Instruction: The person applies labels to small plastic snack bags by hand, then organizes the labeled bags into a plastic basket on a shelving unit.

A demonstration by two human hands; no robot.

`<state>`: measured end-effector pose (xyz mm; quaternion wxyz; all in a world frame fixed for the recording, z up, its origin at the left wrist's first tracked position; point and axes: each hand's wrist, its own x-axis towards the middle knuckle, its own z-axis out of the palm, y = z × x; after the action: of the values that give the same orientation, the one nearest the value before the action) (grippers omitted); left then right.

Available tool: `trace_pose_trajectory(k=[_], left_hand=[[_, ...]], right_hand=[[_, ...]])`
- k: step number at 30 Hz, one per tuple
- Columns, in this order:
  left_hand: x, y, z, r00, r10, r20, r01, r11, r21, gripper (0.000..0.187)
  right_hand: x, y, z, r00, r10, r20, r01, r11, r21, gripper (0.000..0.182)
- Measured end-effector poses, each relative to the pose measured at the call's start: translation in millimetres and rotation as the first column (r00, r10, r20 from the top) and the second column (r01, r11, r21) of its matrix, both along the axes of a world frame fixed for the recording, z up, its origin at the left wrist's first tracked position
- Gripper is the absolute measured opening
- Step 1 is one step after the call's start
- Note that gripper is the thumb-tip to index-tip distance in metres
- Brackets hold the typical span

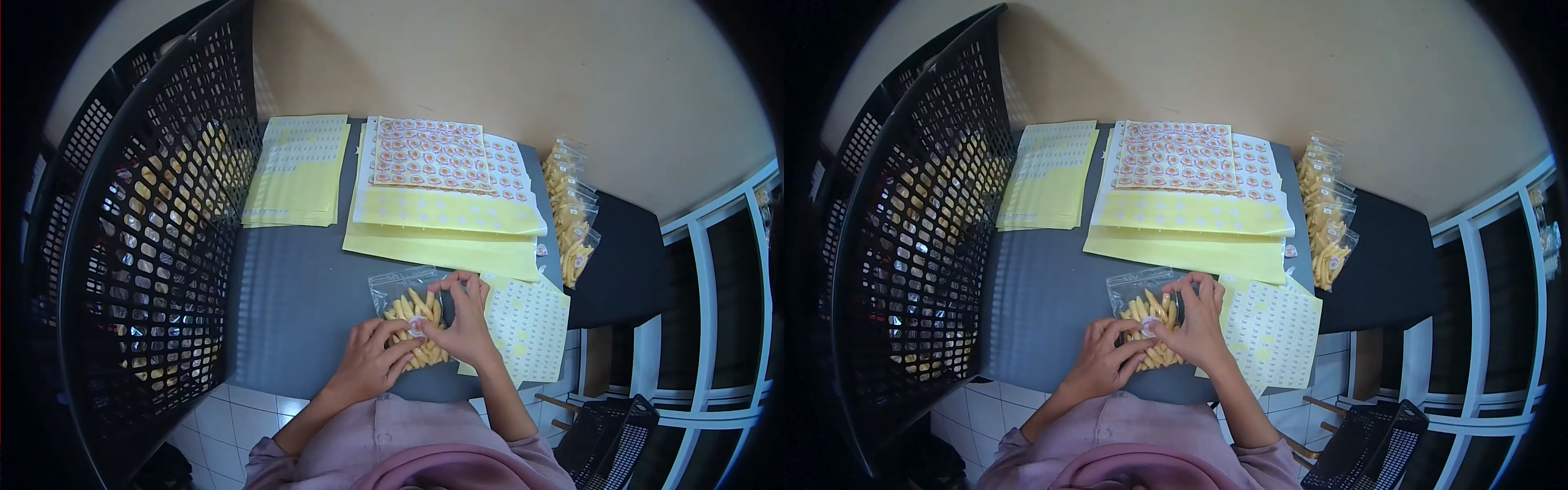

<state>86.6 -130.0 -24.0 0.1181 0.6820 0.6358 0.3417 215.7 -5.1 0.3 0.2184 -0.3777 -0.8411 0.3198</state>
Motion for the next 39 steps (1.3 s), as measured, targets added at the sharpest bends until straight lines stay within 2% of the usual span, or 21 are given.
trace_pose_trajectory(k=[3,7,9,10,12,13,14,16,18,20,24,31,33,38,39], left_hand=[[1,-2,2,0.999,-0.044,-0.023,0.043,0.999,-0.031,0.023],[0,-4,5,0.999,-0.036,-0.040,0.033,0.997,-0.076,0.022],[-2,-1,3,0.996,-0.077,-0.044,0.075,0.997,-0.031,0.023],[-5,1,1,0.992,-0.115,-0.050,0.116,0.993,0.015,0.024],[-8,3,-4,0.984,-0.176,-0.020,0.176,0.984,-0.004,0.028],[-10,5,-5,0.974,-0.227,0.008,0.227,0.974,-0.024,0.032],[-11,7,-3,0.973,-0.232,0.006,0.232,0.973,-0.017,0.032],[-9,7,5,0.976,-0.218,-0.023,0.216,0.973,-0.080,0.040],[-6,8,13,0.975,-0.204,-0.083,0.194,0.974,-0.115,0.043],[-1,9,18,0.972,-0.190,-0.140,0.168,0.973,-0.155,0.046],[4,11,30,0.964,-0.176,-0.197,0.129,0.964,-0.231,0.049],[12,13,41,0.960,-0.138,-0.244,0.064,0.955,-0.290,0.047],[16,13,43,0.967,-0.103,-0.235,0.030,0.955,-0.294,0.044],[29,14,44,0.978,-0.026,-0.209,-0.036,0.957,-0.288,0.043],[32,15,44,0.979,0.003,-0.206,-0.060,0.960,-0.274,0.042]], right_hand=[[-2,2,-8,0.998,-0.035,0.058,0.035,0.999,-0.001,0.046],[-4,2,-8,0.998,-0.067,0.017,0.068,0.998,-0.010,0.046],[-5,0,-2,0.994,-0.104,-0.011,0.105,0.988,0.111,0.044],[-4,1,-3,0.994,-0.111,-0.012,0.112,0.987,0.115,0.044],[-1,4,-8,0.968,-0.020,-0.251,0.019,1.000,-0.008,0.040],[-2,5,-7,0.957,-0.013,-0.290,0.037,0.996,0.077,0.034],[1,8,-8,0.956,-0.016,-0.291,0.042,0.996,0.084,0.034],[6,16,-11,0.931,-0.058,-0.359,0.046,0.998,-0.041,0.031],[11,26,-9,0.922,-0.069,-0.380,0.064,0.998,-0.027,0.027],[22,37,-10,0.914,-0.146,-0.378,0.109,0.987,-0.120,0.024],[56,68,-15,0.882,-0.260,-0.392,0.246,0.965,-0.086,0.020],[137,135,-36,0.879,-0.296,-0.373,0.230,0.950,-0.213,0.020],[153,150,-39,0.833,-0.361,-0.420,0.216,0.910,-0.355,0.024],[145,152,-31,0.868,-0.296,-0.399,0.152,0.923,-0.353,0.028],[139,152,-32,0.901,-0.221,-0.374,0.108,0.948,-0.299,0.028]])
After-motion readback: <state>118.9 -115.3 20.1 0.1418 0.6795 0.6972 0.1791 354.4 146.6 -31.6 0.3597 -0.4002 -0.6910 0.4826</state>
